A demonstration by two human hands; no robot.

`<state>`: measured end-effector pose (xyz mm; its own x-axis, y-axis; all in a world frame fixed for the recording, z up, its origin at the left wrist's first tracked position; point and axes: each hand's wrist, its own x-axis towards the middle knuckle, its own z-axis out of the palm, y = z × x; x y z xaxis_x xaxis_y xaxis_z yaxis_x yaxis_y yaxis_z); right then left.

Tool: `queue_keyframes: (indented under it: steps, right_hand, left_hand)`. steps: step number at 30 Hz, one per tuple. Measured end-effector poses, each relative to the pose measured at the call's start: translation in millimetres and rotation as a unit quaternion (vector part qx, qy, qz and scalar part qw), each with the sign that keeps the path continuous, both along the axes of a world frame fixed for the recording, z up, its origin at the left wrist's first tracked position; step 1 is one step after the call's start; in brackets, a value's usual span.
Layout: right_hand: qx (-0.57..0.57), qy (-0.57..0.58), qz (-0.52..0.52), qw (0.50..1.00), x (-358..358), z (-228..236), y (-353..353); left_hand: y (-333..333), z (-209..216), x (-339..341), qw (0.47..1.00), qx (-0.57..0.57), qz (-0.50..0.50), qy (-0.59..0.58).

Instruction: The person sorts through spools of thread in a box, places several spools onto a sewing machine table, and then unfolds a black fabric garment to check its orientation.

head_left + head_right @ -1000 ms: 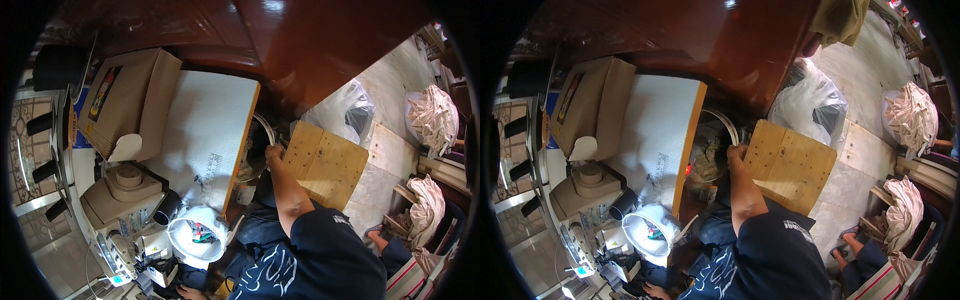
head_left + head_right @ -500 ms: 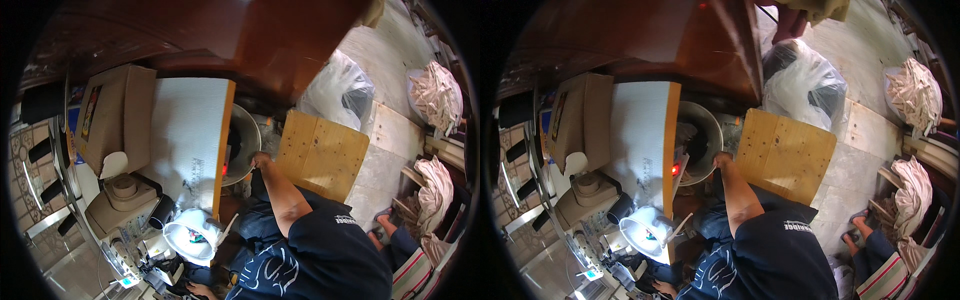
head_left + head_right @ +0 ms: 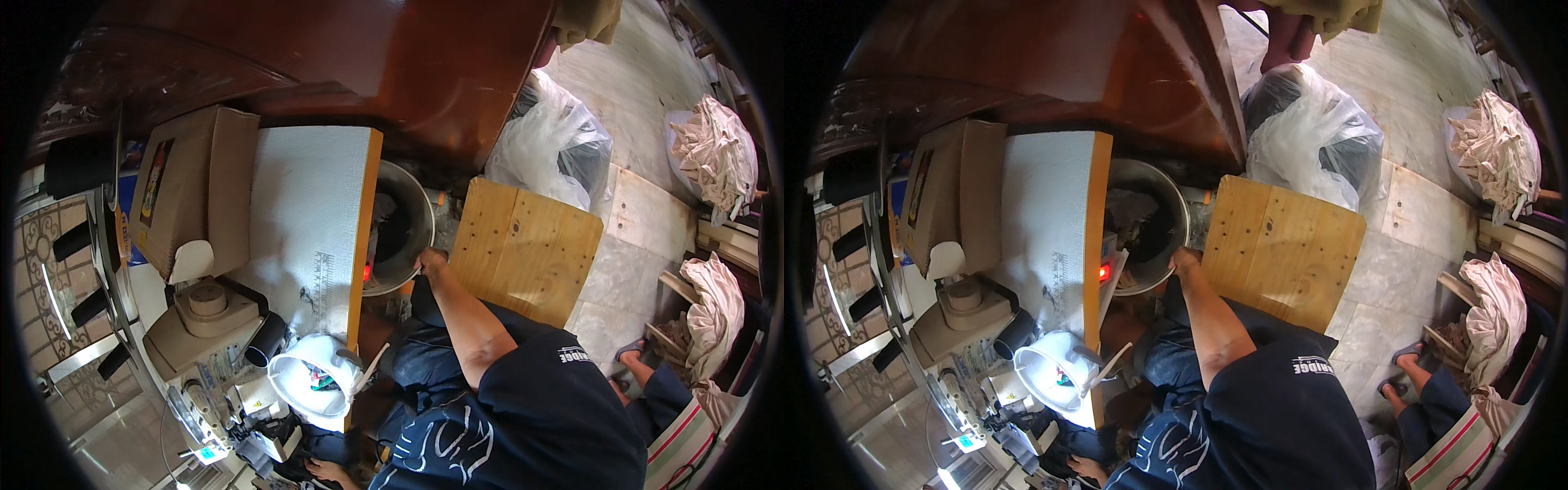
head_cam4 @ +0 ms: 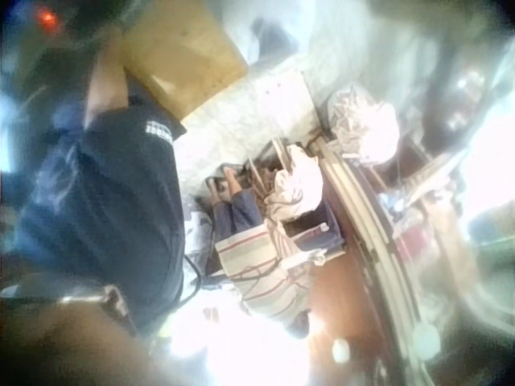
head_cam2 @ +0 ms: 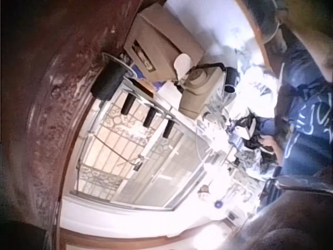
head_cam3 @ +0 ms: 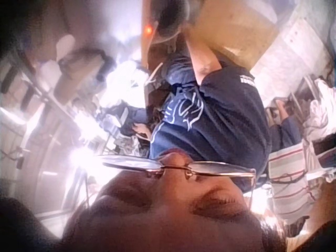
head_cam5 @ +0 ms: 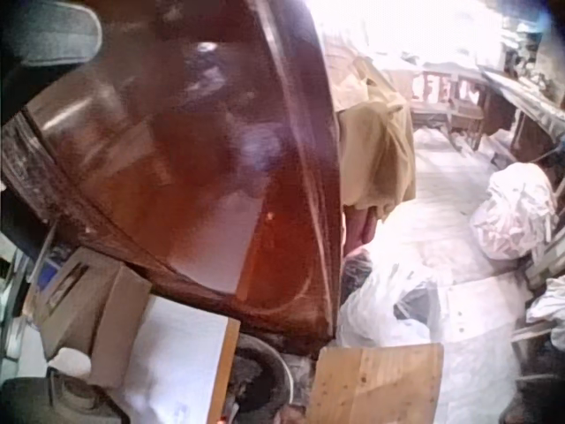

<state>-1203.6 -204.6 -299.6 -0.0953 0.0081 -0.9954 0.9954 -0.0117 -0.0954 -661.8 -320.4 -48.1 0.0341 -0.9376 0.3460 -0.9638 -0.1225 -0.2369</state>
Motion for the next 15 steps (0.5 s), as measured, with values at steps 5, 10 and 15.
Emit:
queue_keyframes:
  steps: [5, 10, 15]
  right_hand:
    - [-0.058, 0.025, 0.012, 0.998, 11, -20, -9]
    - [-0.082, 0.036, 0.004, 0.996, 17, -40, -1]
    - [-0.049, 0.18, -0.039, 0.982, 25, 14, -9]
  left_hand:
    - [1, 7, 1, 0.999, 0.011, 0.046, 0.0]
    - [32, 33, -114, 0.985, 0.005, 0.118, 0.128]
    - [94, 90, -133, 0.959, 0.15, -0.084, 0.225]
